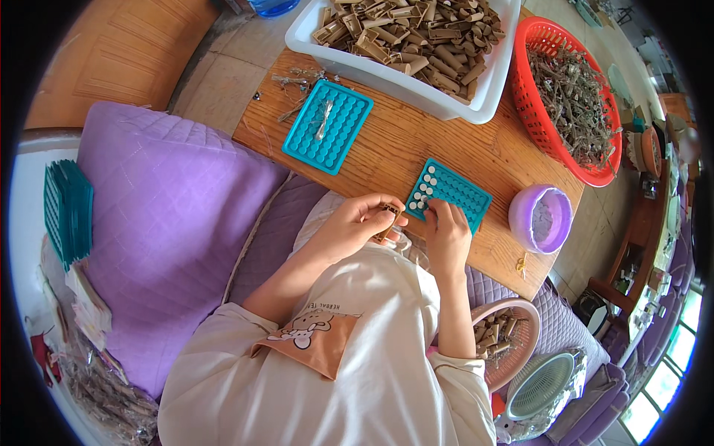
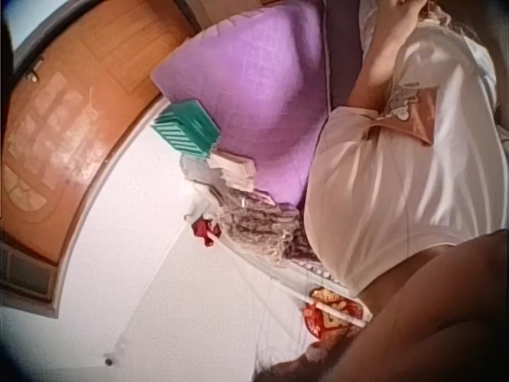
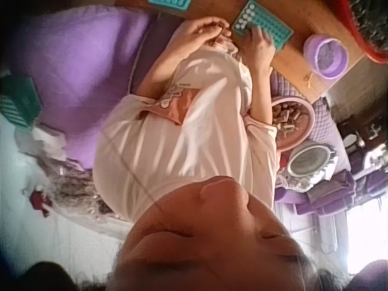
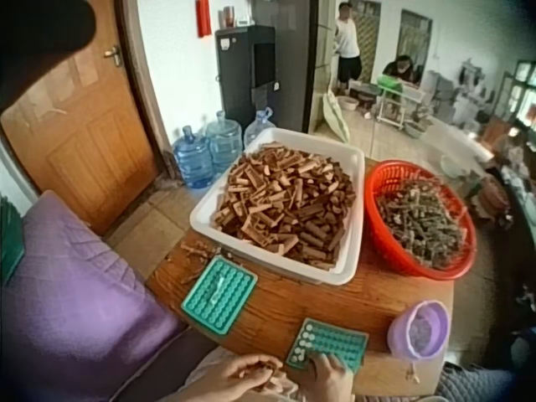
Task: The person assembles small mechanical parts by hand, inserting them into cylindrical housings.
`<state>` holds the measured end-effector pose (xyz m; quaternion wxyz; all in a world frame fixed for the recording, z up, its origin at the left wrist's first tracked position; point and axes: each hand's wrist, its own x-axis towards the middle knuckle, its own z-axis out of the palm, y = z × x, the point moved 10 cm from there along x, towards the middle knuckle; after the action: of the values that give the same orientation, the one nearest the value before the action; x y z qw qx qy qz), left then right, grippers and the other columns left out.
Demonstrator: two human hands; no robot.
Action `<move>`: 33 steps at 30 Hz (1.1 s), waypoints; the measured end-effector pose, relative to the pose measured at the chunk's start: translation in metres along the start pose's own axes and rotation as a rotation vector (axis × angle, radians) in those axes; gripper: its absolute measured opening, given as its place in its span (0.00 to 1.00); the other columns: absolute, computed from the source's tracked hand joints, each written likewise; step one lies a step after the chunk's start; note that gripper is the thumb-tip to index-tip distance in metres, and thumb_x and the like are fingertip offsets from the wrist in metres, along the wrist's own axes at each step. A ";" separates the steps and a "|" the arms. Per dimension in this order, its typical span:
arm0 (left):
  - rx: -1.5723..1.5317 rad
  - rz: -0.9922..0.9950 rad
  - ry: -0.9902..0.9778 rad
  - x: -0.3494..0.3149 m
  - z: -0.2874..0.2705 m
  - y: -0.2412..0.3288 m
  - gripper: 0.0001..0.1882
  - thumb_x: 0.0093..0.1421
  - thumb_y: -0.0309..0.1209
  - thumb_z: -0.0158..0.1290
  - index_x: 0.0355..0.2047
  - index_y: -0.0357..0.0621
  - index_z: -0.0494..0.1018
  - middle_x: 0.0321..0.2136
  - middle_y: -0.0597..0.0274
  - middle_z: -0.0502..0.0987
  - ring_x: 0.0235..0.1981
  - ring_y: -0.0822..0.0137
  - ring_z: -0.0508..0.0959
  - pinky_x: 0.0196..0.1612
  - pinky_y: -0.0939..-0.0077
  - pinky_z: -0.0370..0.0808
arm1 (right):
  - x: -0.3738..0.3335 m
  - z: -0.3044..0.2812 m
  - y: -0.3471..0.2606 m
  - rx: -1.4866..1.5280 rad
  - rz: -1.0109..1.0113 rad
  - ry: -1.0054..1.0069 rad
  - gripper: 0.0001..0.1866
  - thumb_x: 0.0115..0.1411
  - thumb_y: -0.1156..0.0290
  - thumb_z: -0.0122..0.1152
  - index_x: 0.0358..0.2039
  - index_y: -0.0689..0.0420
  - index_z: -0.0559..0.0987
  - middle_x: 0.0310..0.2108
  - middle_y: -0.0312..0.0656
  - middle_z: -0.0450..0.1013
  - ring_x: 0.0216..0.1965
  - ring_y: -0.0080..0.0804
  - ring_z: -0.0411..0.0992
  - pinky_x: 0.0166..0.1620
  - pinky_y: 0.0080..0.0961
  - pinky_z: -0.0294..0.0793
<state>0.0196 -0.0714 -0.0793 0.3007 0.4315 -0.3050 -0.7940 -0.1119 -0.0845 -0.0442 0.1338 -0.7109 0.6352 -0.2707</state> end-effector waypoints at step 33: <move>0.003 0.075 -0.282 -0.020 0.033 0.018 0.13 0.56 0.24 0.45 0.43 0.35 0.65 0.33 0.57 0.73 0.31 0.72 0.73 0.36 0.80 0.70 | 0.072 -0.026 -0.077 0.601 -0.191 -0.547 0.14 0.41 0.76 0.62 0.32 0.59 0.73 0.25 0.41 0.71 0.27 0.35 0.70 0.31 0.26 0.69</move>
<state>0.0035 -0.0607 -0.0416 0.2837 0.3045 -0.3614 -0.8344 -0.0590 -0.1380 0.0342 0.4733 -0.7419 0.4000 -0.2562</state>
